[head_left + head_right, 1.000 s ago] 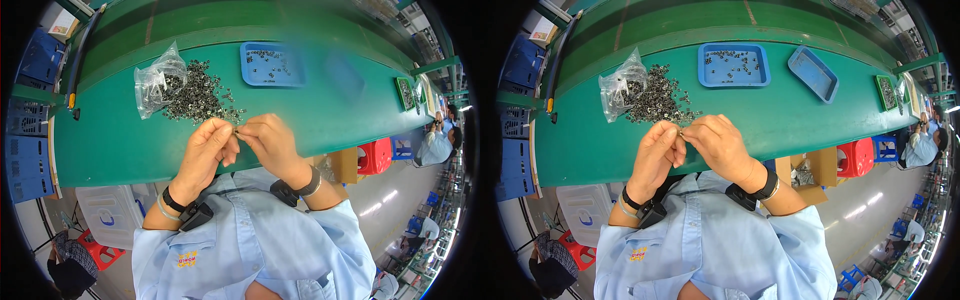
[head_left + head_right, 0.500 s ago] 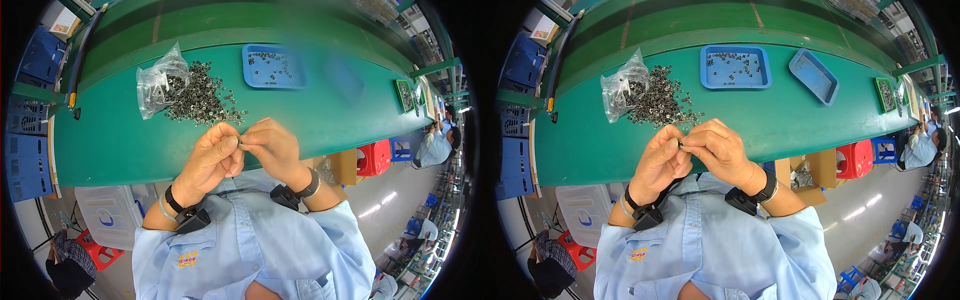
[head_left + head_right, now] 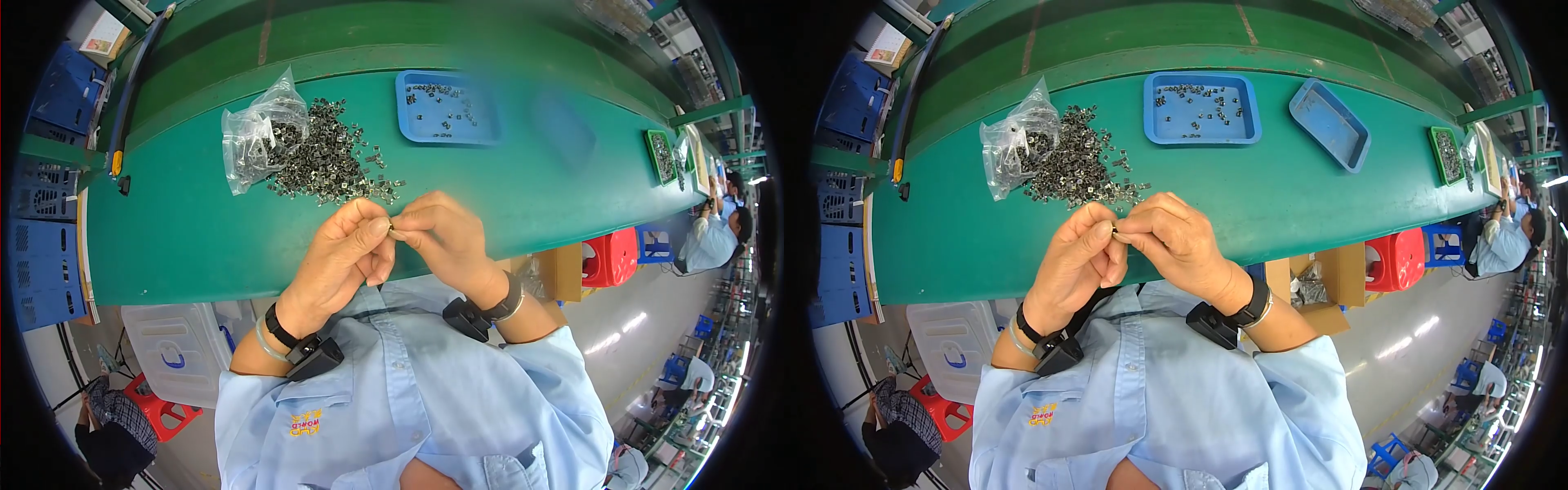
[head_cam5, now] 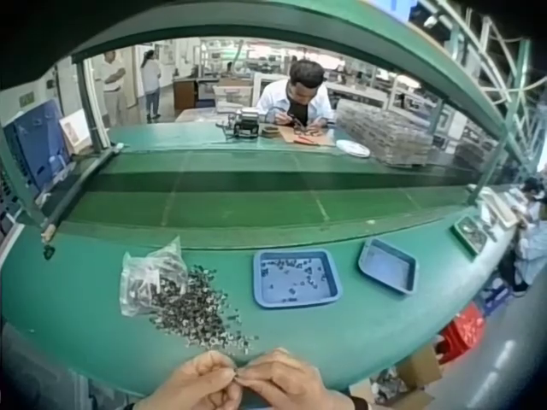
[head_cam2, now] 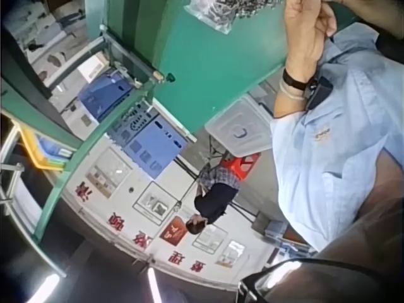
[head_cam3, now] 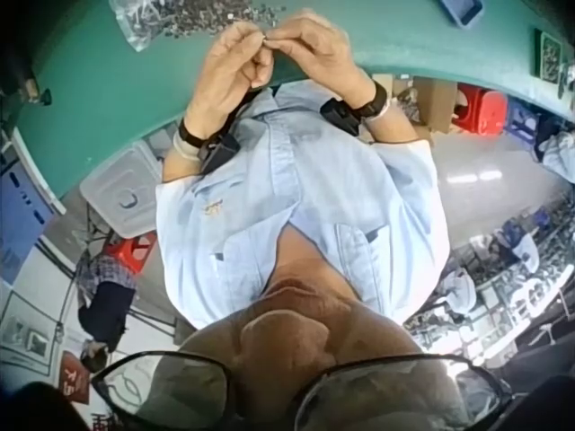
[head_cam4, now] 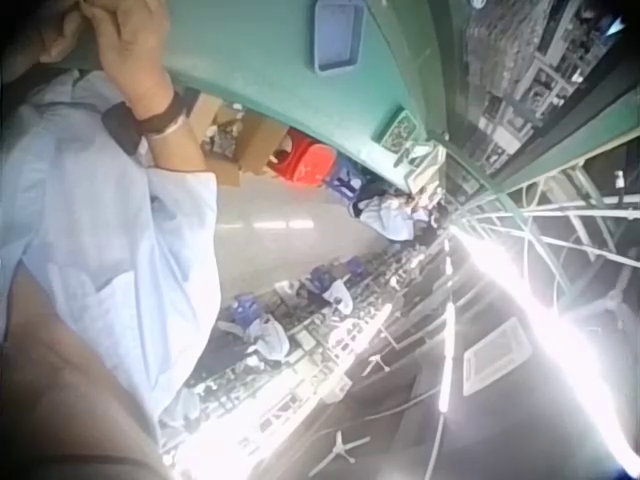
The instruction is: The person picks up a metal component from a pile by hand, rotates it between their fingers, and places it into a blue tray, repeating the process several times.
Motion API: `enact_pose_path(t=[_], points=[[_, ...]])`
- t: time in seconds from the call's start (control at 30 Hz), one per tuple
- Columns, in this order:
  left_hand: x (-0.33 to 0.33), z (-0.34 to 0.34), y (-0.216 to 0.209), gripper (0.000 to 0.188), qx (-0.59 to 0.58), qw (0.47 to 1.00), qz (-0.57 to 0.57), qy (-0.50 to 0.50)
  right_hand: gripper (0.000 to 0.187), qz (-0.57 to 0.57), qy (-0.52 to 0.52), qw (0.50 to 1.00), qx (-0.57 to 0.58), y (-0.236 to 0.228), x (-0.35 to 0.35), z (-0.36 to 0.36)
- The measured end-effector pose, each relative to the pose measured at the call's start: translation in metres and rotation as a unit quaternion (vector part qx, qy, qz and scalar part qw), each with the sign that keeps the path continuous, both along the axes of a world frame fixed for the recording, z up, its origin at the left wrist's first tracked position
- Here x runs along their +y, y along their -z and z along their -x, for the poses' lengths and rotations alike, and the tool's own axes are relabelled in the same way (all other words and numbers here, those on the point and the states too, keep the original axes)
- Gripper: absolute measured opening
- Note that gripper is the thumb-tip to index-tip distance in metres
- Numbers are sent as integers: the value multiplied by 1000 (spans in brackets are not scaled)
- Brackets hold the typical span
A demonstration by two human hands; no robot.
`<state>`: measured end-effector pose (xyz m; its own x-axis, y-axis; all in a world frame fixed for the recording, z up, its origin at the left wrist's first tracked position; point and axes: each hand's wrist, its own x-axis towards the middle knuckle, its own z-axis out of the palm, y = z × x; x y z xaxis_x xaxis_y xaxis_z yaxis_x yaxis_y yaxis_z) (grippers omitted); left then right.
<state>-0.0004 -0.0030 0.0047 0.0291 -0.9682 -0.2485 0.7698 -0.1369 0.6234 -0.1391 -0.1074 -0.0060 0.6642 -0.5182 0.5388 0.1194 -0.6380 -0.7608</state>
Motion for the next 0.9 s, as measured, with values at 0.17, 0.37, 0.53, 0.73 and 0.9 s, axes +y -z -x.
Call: enact_pose_path(t=[0.17,0.37,0.53,0.73,0.9], points=[[-2,-2,-1,18,35,999,15,7,11,-50,-5,999,3,1,-1,1],[-4,0,-2,19,-17,1000,4,9,16,-40,-2,999,11,3,-1,2],[-6,0,-1,17,-71,997,-24,-7,13,22,21,999,44,0,-8,1],[-3,-12,2,16,-64,997,-28,-36,11,82,163,979,91,-17,-74,-3],[8,-20,17,14,-47,996,-38,-59,13,30,199,966,162,-12,-94,-11]])
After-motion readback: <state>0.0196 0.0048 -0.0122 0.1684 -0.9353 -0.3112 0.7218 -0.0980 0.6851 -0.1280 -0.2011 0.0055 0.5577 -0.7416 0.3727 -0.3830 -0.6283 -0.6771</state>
